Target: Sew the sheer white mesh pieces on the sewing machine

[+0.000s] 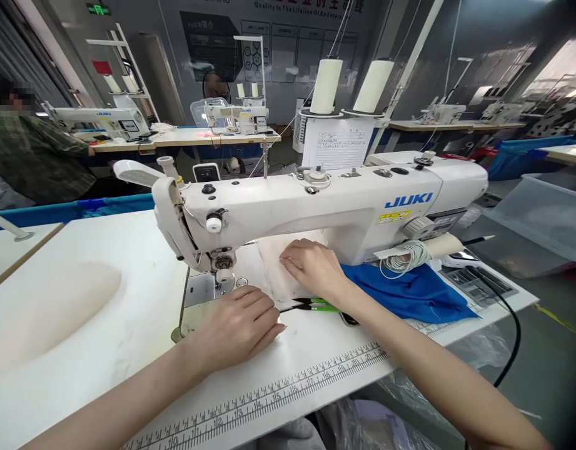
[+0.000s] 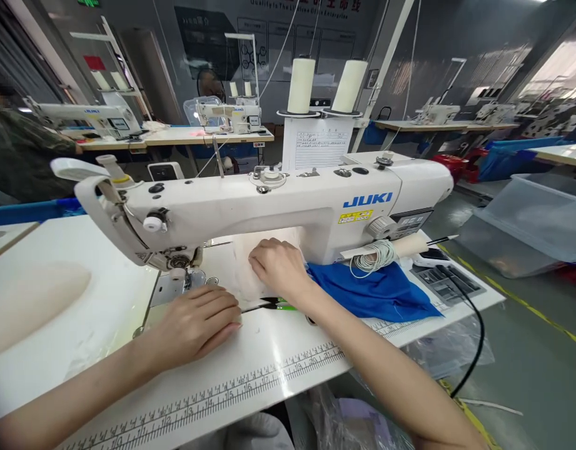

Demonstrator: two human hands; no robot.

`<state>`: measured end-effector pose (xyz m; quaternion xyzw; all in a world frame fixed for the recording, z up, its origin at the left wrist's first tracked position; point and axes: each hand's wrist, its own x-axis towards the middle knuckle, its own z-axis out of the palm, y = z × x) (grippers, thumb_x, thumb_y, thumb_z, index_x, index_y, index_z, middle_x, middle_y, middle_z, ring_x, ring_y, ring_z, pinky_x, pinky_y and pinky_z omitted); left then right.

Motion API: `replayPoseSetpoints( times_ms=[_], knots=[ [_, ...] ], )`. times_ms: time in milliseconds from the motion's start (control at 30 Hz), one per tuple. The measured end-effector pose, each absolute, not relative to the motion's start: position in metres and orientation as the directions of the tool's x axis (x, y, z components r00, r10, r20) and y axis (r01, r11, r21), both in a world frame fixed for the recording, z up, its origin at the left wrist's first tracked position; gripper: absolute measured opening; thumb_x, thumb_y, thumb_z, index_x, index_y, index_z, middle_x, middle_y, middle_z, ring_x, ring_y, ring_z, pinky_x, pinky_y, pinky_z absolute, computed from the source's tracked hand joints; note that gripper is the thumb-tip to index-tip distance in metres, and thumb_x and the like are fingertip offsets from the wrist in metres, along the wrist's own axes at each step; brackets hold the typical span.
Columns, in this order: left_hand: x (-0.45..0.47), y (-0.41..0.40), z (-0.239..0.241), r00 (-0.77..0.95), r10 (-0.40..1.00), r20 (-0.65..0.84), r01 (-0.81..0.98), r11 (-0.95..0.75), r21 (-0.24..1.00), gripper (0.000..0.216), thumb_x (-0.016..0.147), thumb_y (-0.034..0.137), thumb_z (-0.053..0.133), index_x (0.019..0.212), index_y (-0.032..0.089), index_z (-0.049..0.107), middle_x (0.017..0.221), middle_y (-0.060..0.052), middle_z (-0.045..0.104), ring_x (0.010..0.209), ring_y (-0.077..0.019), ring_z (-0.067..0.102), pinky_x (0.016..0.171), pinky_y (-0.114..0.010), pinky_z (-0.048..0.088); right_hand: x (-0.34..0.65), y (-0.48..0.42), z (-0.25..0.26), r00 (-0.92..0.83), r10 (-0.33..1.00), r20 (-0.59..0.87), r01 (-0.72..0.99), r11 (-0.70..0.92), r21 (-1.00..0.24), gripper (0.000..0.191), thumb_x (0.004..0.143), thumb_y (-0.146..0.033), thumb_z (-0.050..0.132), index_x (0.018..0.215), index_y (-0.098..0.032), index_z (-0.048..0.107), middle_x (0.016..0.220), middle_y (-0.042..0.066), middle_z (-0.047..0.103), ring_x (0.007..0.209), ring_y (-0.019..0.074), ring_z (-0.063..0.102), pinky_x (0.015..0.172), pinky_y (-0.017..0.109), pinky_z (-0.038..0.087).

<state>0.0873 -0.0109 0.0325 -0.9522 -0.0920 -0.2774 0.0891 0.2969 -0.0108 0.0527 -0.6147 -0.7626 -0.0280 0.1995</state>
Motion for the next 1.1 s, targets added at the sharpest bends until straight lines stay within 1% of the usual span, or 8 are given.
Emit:
replayPoseSetpoints(
  times_ms=[267,400,467,600,733,833,967,1100],
  knots=[
    [0.109,0.001,0.028,0.791,0.279,0.545,0.408,-0.904,-0.130,0.032,0.099,0.030,0.043,0.122,0.012,0.056,0.129,-0.012,0.062,0.123,-0.0246,0.055,0.098,-0.040,0.049,0.314,-0.003,0.049,0.038,0.898,0.437,0.947,0.107,-0.302,0.029,0.092,-0.023,0.047,0.110,-0.028,0.069,0.100,0.002,0.074,0.088,0.0212,0.068,0.068,0.028,0.046],
    [0.132,0.020,0.013,0.805,0.410,0.429,0.507,-0.851,-0.138,0.052,0.098,0.046,0.041,0.134,0.010,0.047,0.140,-0.017,0.051,0.133,-0.0275,0.045,0.111,-0.047,0.037,0.316,-0.025,0.061,-0.079,0.863,0.500,0.899,0.279,-0.338,0.026,0.089,-0.016,0.049,0.100,-0.022,0.072,0.098,0.005,0.073,0.093,0.0196,0.064,0.078,0.028,0.046],
    [0.137,0.027,0.006,0.811,0.422,0.405,0.507,-0.852,-0.129,0.052,0.098,0.046,0.042,0.134,0.009,0.048,0.139,-0.018,0.052,0.133,-0.0278,0.045,0.111,-0.047,0.035,0.313,-0.046,0.072,-0.219,0.902,0.373,0.799,0.385,-0.461,0.015,0.086,-0.020,0.057,0.080,-0.020,0.071,0.078,0.003,0.069,0.074,0.0161,0.061,0.067,0.026,0.044],
    [0.129,0.026,0.005,0.806,0.383,0.451,0.466,-0.880,-0.086,0.045,0.099,0.037,0.042,0.136,0.012,0.046,0.145,-0.014,0.046,0.136,-0.0256,0.042,0.114,-0.046,0.030,0.293,-0.084,0.084,-0.446,0.893,-0.066,0.602,0.245,-0.760,0.039,0.076,-0.040,0.074,0.054,-0.018,0.049,0.055,-0.006,0.047,0.051,0.0078,0.038,0.050,0.023,0.028],
    [0.094,0.000,0.021,0.719,0.468,0.513,0.421,-0.881,0.215,0.030,0.100,0.026,0.035,0.100,0.014,0.063,0.103,-0.009,0.070,0.095,-0.0208,0.065,0.085,-0.036,0.049,0.262,-0.092,0.065,-0.243,0.969,-0.051,0.426,0.060,-0.903,0.058,0.074,-0.048,0.073,0.049,-0.019,0.029,0.049,-0.008,0.025,0.050,0.0066,0.023,0.047,0.024,0.018],
    [0.061,-0.033,0.032,0.590,0.636,0.497,0.297,-0.743,0.599,0.048,0.102,0.039,0.027,0.069,0.018,0.054,0.061,0.000,0.055,0.056,-0.0126,0.052,0.055,-0.026,0.043,0.233,-0.085,0.045,-0.088,0.996,-0.016,0.228,0.004,-0.974,0.064,0.074,-0.053,0.071,0.049,-0.020,0.021,0.047,-0.009,0.020,0.048,0.0060,0.020,0.046,0.024,0.018],
    [0.030,-0.067,0.037,0.548,0.749,0.372,0.347,-0.608,0.714,0.040,0.083,0.059,0.059,0.088,0.019,0.058,0.074,0.000,0.060,0.062,-0.0138,0.054,0.055,-0.025,0.045,0.194,-0.074,0.036,-0.095,0.993,-0.075,-0.006,-0.076,-0.997,0.061,0.071,-0.056,0.073,0.045,-0.020,0.032,0.043,-0.007,0.036,0.045,0.0072,0.039,0.046,0.022,0.031],
    [0.001,-0.065,0.038,0.607,0.794,0.038,0.374,-0.327,0.868,0.029,0.095,0.042,0.048,0.080,0.019,0.060,0.073,0.000,0.063,0.067,-0.0141,0.060,0.058,-0.023,0.050,0.175,-0.065,0.040,-0.200,0.968,-0.151,-0.036,-0.161,-0.986,0.058,0.073,-0.059,0.071,0.042,-0.019,0.042,0.039,-0.004,0.047,0.041,0.0078,0.045,0.048,0.022,0.036]
  ],
)
